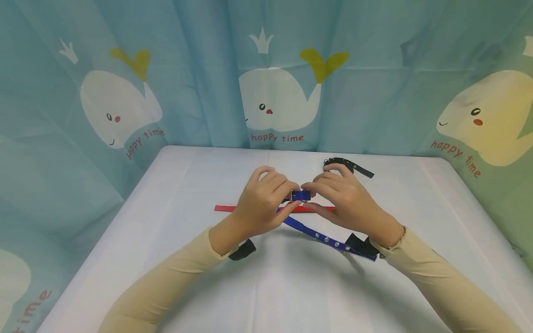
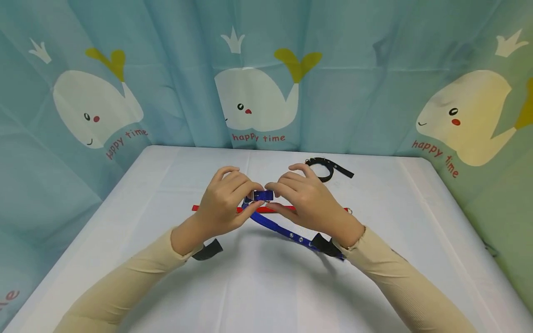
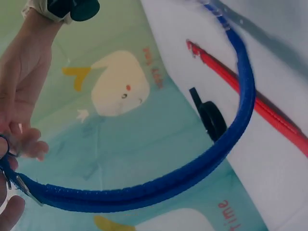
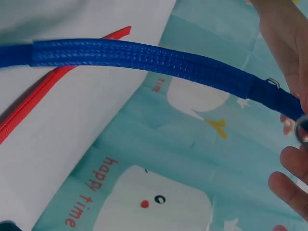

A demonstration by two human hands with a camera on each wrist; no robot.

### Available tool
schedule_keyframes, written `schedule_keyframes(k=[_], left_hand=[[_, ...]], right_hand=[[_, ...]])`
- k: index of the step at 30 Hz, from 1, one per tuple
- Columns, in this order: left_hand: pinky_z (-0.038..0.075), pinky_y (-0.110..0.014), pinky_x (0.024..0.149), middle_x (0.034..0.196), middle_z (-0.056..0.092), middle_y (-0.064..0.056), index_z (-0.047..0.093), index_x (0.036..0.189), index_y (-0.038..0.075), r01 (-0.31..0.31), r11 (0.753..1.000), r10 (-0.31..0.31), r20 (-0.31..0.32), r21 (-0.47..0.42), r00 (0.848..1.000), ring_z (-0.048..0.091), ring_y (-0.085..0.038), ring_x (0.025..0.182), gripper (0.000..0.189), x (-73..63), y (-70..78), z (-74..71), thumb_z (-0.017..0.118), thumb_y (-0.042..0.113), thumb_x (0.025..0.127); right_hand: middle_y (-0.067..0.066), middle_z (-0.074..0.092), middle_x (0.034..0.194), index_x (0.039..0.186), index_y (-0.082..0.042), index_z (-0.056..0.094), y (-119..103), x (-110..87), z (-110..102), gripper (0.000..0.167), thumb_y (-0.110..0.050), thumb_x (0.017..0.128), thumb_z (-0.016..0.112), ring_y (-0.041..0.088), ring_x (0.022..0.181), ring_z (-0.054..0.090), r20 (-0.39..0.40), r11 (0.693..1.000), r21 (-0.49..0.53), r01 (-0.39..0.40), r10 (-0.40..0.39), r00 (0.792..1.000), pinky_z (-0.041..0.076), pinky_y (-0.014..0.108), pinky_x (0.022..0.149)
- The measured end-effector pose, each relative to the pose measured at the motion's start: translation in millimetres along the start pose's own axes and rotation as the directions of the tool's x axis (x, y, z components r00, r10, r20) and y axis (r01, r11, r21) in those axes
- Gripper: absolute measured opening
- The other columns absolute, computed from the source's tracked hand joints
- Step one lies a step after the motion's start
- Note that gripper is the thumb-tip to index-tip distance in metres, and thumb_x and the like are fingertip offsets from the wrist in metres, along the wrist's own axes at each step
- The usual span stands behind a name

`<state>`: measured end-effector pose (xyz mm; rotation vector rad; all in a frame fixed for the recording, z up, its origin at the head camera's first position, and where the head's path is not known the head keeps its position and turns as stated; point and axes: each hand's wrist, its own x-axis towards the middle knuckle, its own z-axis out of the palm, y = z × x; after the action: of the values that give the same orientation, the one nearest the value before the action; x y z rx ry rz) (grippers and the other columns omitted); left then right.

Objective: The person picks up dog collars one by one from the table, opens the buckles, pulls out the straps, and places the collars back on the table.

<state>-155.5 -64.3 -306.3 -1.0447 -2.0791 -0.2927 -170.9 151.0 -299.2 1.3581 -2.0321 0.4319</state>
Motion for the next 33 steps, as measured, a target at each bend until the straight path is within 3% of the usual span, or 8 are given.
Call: schedule_keyframes(k=[4,9,17,21,24,27,29,33], left_hand=[[0.046,-0.040,0.092,0.082,0.068,0.000,0.069,0.090,0.010,-0.008,1.000,0.008,0.010,-0.002,1.000,0.063,-0.014,0.081,0.026,-0.5,1.0,1.6,0.074,0.033,0.078],[0.047,-0.037,0.088,0.084,0.064,-0.001,0.069,0.091,0.012,0.007,1.000,-0.007,0.025,-0.001,1.000,0.061,-0.015,0.083,0.029,-0.9,0.8,1.5,0.076,0.035,0.075],[0.047,-0.037,0.093,0.090,0.071,0.001,0.065,0.102,0.010,0.045,0.998,-0.039,0.177,-0.032,0.983,0.066,-0.014,0.084,0.028,0.1,1.4,3.3,0.071,0.029,0.082],[0.047,-0.038,0.095,0.094,0.071,0.001,0.065,0.106,0.010,0.038,0.999,-0.032,0.212,-0.022,0.977,0.066,-0.014,0.088,0.029,-0.1,1.9,4.7,0.069,0.029,0.084],[0.048,-0.038,0.093,0.094,0.072,0.001,0.064,0.106,0.010,0.044,0.999,-0.040,0.216,-0.014,0.976,0.066,-0.014,0.089,0.030,-0.6,1.7,5.2,0.070,0.029,0.083],[0.049,-0.037,0.093,0.093,0.072,0.000,0.063,0.106,0.011,0.058,0.998,-0.055,0.227,-0.005,0.972,0.066,-0.014,0.089,0.030,-1.9,0.7,4.9,0.070,0.029,0.083],[0.049,-0.037,0.092,0.092,0.072,0.001,0.062,0.106,0.011,0.069,0.998,-0.066,0.231,-0.003,0.971,0.066,-0.014,0.089,0.029,-3.3,-0.2,4.1,0.069,0.029,0.084],[0.049,-0.035,0.091,0.091,0.071,0.001,0.061,0.105,0.012,0.072,0.997,-0.068,0.225,-0.008,0.972,0.066,-0.014,0.088,0.028,-5.3,-1.5,1.7,0.069,0.029,0.084]], right_hand=[[0.008,0.071,0.079,0.092,-0.002,0.070,0.4,1.1,2.4,0.033,-0.034,0.088,0.064,0.021,0.075,0.066,-0.014,0.999,-0.007,0.033,-0.033,0.999,0.047,0.049,0.084],[0.008,0.070,0.077,0.087,-0.003,0.070,3.2,0.7,0.2,0.022,-0.025,0.082,0.070,0.021,0.073,0.064,0.014,0.996,-0.063,0.055,-0.054,0.998,0.048,0.049,0.083],[0.009,0.069,0.078,0.087,-0.004,0.068,3.6,0.6,-2.6,0.024,-0.020,0.072,0.076,0.023,0.075,0.065,0.027,0.993,-0.098,0.066,-0.063,0.998,0.048,0.051,0.084],[0.008,0.071,0.080,0.091,-0.003,0.069,0.6,0.7,-2.4,0.028,-0.020,0.071,0.080,0.021,0.075,0.066,0.021,0.993,-0.088,0.082,-0.080,0.997,0.048,0.049,0.084],[0.008,0.071,0.079,0.092,-0.003,0.069,0.3,-1.2,-4.6,0.022,-0.024,0.084,0.070,0.021,0.075,0.066,0.009,0.989,-0.106,0.101,-0.101,0.995,0.049,0.049,0.083],[0.008,0.070,0.078,0.092,-0.005,0.069,1.3,-4.7,-9.4,0.031,-0.029,0.096,0.050,0.022,0.074,0.065,-0.004,0.987,-0.120,0.110,-0.111,0.994,0.050,0.051,0.081],[0.007,0.069,0.077,0.092,-0.007,0.070,1.8,-7.2,-13.1,0.040,-0.033,0.099,0.040,0.022,0.073,0.064,-0.007,0.986,-0.131,0.108,-0.110,0.994,0.050,0.052,0.079],[0.008,0.069,0.077,0.093,-0.009,0.071,2.0,-11.9,-19.9,0.046,-0.036,0.100,0.035,0.023,0.074,0.064,0.007,0.984,-0.150,0.093,-0.093,0.996,0.050,0.053,0.077]])
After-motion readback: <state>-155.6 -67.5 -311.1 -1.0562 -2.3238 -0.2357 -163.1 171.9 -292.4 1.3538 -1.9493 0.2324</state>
